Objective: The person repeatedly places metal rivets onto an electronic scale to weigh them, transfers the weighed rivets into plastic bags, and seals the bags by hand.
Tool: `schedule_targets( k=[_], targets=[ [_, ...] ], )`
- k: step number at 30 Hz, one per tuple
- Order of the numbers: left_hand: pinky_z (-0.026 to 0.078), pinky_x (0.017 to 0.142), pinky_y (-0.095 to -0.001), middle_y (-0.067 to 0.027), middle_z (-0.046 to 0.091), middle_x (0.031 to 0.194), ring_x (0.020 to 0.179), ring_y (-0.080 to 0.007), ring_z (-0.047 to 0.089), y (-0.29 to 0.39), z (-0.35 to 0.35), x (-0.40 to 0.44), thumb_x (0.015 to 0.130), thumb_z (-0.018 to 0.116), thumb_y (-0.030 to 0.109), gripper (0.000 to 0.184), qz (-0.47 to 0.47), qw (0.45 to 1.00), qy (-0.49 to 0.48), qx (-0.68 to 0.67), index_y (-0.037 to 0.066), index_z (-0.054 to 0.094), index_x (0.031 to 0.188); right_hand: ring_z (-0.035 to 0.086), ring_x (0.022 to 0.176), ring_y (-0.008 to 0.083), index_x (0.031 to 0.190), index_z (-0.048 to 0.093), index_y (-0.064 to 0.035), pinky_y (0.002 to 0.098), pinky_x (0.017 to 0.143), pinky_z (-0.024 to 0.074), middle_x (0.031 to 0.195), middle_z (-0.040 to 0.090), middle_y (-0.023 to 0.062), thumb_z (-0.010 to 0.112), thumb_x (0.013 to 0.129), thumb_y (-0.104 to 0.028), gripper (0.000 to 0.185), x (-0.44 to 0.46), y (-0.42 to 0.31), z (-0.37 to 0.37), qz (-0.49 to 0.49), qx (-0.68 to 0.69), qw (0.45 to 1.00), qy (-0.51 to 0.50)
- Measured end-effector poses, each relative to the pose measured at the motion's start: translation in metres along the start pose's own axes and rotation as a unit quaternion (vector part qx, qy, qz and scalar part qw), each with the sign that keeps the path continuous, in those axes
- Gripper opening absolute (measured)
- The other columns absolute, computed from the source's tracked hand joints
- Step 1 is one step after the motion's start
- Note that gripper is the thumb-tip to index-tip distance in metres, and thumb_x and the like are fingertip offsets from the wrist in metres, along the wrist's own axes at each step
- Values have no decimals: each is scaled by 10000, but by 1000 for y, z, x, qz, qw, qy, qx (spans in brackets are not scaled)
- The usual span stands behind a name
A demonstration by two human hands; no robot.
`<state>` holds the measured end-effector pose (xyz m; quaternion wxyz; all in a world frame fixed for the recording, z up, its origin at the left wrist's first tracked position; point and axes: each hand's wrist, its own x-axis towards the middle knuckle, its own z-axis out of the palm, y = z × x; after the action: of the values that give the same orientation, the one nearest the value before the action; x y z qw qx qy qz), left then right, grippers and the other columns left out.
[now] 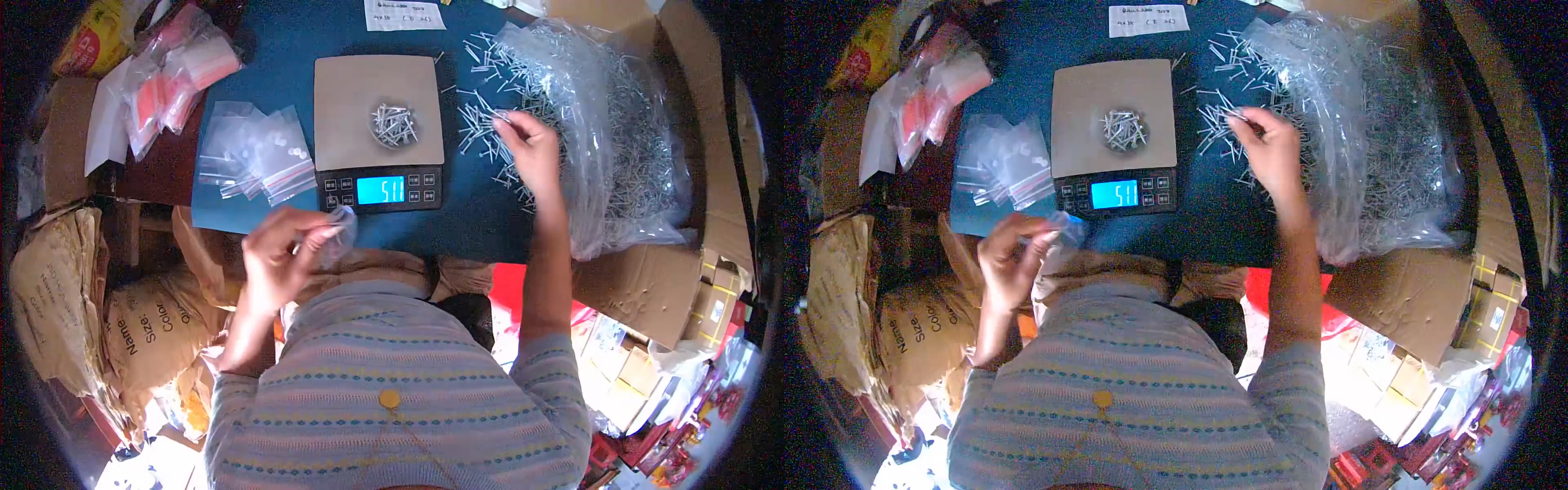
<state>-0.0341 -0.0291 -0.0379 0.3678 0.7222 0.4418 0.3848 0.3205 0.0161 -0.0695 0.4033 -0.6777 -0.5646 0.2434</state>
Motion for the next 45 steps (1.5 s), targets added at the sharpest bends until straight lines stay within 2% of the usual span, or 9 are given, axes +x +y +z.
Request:
schedule_targets(
  k=[11,14,16,20,25,37,41,44,45],
  targets=[
    [487,642,-301,-97,667,792,712,-217,627,12,20,1,772,664,-23,116,23,997,-48,-51,21,677,878,555,716,42,921,642,2,205,612,449,796,633,2,656,839,-94,127,4,-47,49,-42,214,970,-109],
    [483,637,-303,-100,661,777,702,-217,624,10,17,-2,769,672,-15,90,12,998,-48,-48,18,670,852,591,709,82,954,634,-7,234,631,469,831,653,42,673,822,-117,176,12,-34,29,-26,87,994,-68],
    [480,633,-305,-98,654,757,690,-218,622,8,15,-3,762,686,-1,71,3,998,-44,-52,15,662,828,607,785,290,1016,633,-82,369,728,485,882,618,139,713,741,-120,288,14,-27,8,-76,-207,974,-43],
    [461,595,-312,-89,632,709,646,-218,600,6,18,-4,750,714,41,84,-14,996,-59,-62,19,649,798,575,934,302,1016,633,-93,361,826,470,992,582,128,694,725,-71,298,11,-58,20,-186,-126,971,-81],
    [456,593,-290,-89,631,717,635,-196,595,12,22,0,757,718,55,89,13,995,-97,-35,25,648,802,593,874,263,927,653,-77,355,776,487,915,608,71,657,756,-68,172,21,-81,59,-345,-127,912,-184],
    [473,609,-288,-107,648,756,668,-194,616,9,21,2,768,694,20,79,24,994,-77,-75,8,657,836,563,680,98,891,648,-40,215,583,440,816,590,35,677,769,-19,127,16,-78,50,-251,-2,957,-144],
    [475,579,-296,-107,635,740,648,-197,615,13,18,3,771,671,-16,89,22,996,-58,-66,-2,650,857,577,712,124,901,645,-26,239,665,467,828,600,38,668,794,-31,110,10,-61,22,-212,3,975,-60],
    [478,579,-287,-103,638,748,657,-185,619,14,16,1,788,656,-17,83,-28,995,-69,-70,-3,651,870,589,791,203,963,621,-42,304,681,470,893,604,101,689,760,-67,215,-7,-59,0,-203,-220,951,81],
    [479,578,-283,-102,639,752,661,-182,620,15,16,1,794,652,-16,82,-47,993,-78,-74,-4,651,874,585,804,204,981,615,-46,313,705,468,903,598,105,695,754,-78,242,-17,-67,-1,-205,-151,967,16]
  ],
)
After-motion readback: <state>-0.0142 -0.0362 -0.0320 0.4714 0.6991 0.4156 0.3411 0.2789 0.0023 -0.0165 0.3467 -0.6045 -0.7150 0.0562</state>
